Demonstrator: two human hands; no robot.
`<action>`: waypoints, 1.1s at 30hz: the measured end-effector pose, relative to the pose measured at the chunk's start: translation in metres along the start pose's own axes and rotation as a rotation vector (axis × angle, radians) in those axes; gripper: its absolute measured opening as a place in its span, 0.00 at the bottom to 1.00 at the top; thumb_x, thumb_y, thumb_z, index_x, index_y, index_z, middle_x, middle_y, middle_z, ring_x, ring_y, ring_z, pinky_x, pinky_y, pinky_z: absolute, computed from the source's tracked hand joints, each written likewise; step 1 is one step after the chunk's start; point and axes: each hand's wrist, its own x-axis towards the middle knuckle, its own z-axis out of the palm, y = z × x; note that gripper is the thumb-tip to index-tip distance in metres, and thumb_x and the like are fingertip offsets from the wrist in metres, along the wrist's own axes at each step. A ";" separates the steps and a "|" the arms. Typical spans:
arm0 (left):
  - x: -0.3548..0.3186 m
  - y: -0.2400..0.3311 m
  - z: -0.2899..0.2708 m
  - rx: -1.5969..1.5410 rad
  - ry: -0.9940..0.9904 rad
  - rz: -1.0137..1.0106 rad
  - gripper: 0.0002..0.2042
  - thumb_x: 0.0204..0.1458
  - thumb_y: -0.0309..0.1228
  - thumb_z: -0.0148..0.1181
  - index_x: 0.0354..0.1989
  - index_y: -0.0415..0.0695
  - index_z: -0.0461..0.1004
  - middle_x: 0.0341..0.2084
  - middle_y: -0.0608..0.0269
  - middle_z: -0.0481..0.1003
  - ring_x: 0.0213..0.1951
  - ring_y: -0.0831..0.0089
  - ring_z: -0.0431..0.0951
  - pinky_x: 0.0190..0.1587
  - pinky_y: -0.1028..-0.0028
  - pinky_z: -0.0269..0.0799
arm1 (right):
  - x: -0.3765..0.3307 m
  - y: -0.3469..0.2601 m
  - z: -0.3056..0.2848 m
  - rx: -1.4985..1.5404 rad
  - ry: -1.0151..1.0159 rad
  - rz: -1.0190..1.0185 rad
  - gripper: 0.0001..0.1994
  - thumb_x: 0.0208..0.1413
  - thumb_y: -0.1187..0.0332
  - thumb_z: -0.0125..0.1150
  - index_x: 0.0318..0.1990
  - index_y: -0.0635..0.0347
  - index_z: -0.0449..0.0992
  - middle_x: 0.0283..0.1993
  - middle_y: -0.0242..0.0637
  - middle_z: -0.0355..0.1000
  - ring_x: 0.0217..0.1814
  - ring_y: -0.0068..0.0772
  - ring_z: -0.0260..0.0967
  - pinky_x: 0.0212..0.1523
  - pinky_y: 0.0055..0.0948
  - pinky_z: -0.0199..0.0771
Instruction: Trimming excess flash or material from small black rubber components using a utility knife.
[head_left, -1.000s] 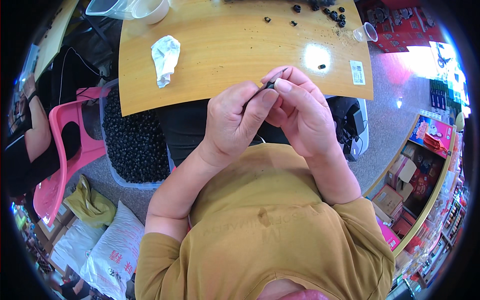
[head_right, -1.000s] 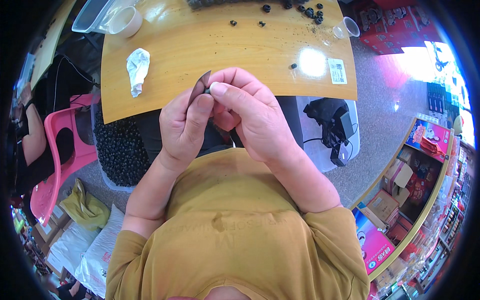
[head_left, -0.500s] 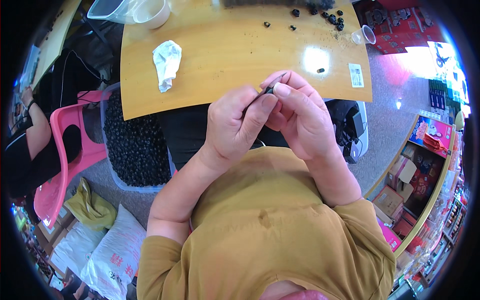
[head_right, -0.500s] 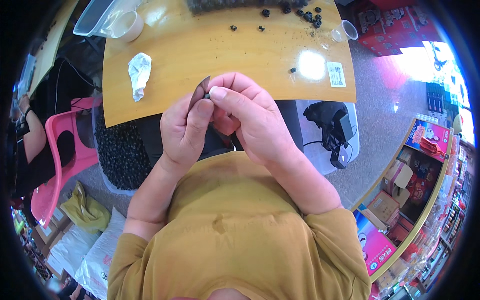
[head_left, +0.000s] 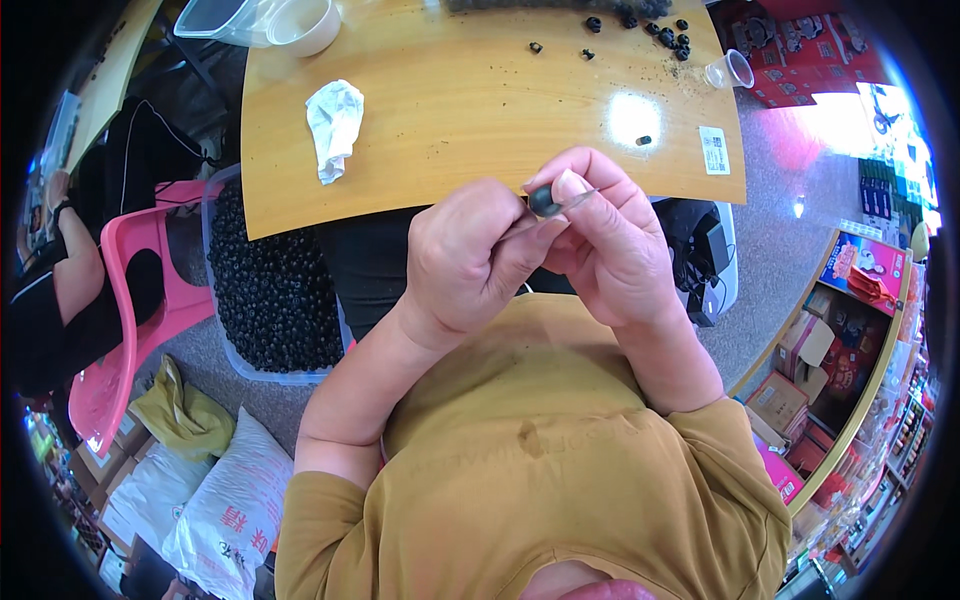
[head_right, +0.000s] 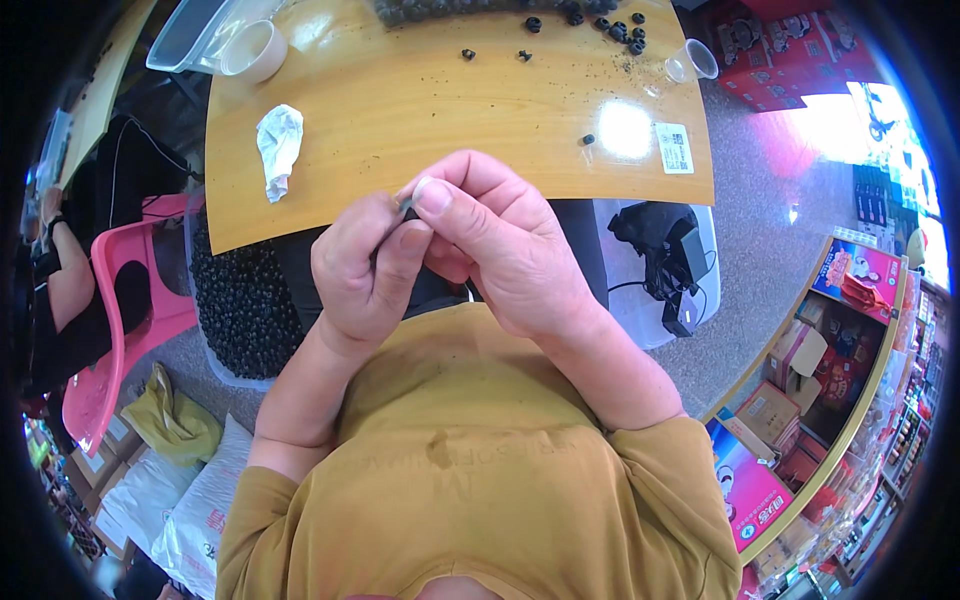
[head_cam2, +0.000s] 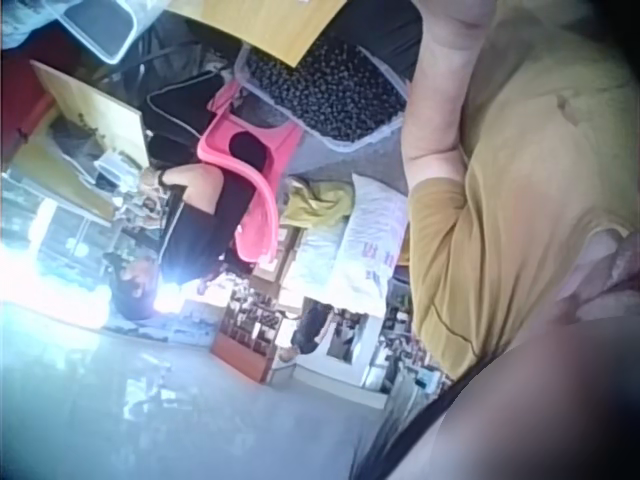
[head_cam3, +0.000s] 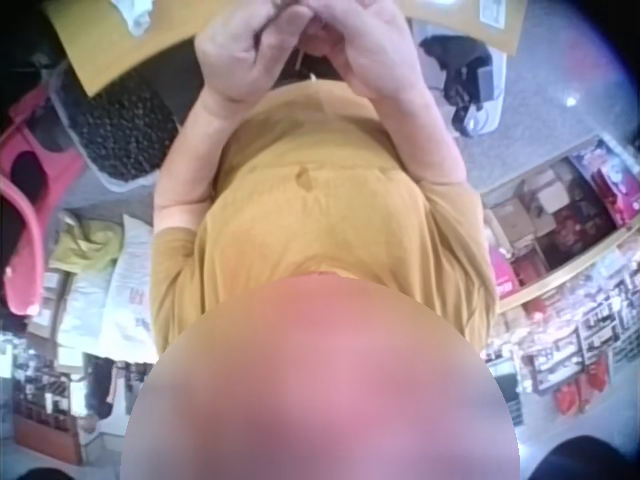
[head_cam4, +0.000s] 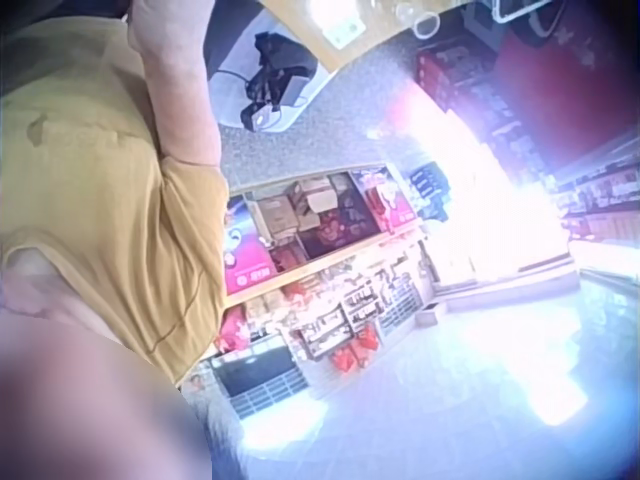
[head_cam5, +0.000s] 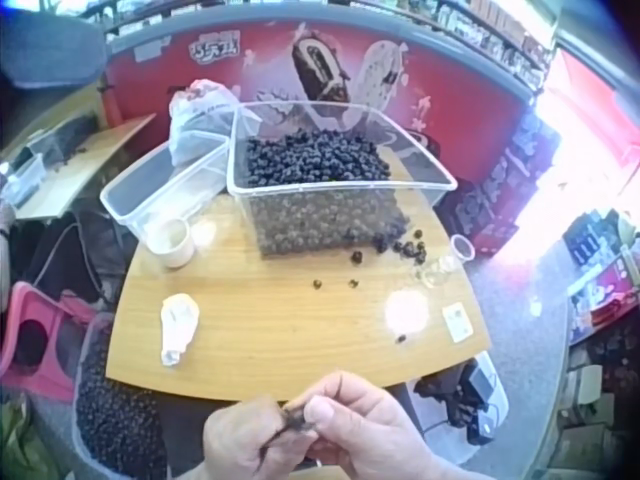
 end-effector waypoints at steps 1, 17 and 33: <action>0.000 0.000 0.000 0.024 -0.005 0.021 0.12 0.45 0.32 0.61 0.17 0.42 0.64 0.12 0.60 0.62 0.13 0.64 0.65 0.16 0.72 0.60 | 0.000 0.000 -0.002 0.000 0.001 0.000 0.09 0.59 0.64 0.48 0.37 0.62 0.67 0.27 0.28 0.66 0.25 0.11 0.62 0.23 0.11 0.62; 0.005 0.005 -0.009 0.190 -0.046 0.170 0.15 0.40 0.33 0.63 0.17 0.43 0.61 0.11 0.62 0.60 0.13 0.67 0.63 0.14 0.72 0.57 | -0.005 -0.003 0.007 0.019 0.001 0.012 0.08 0.57 0.64 0.52 0.34 0.59 0.69 0.24 0.25 0.64 0.21 0.11 0.53 0.22 0.13 0.54; 0.003 0.003 -0.006 0.266 0.065 0.211 0.14 0.44 0.33 0.60 0.16 0.41 0.63 0.10 0.62 0.58 0.11 0.67 0.61 0.13 0.72 0.55 | 0.000 -0.009 0.010 0.013 -0.102 0.039 0.08 0.57 0.64 0.52 0.33 0.59 0.69 0.24 0.24 0.65 0.22 0.09 0.56 0.20 0.11 0.53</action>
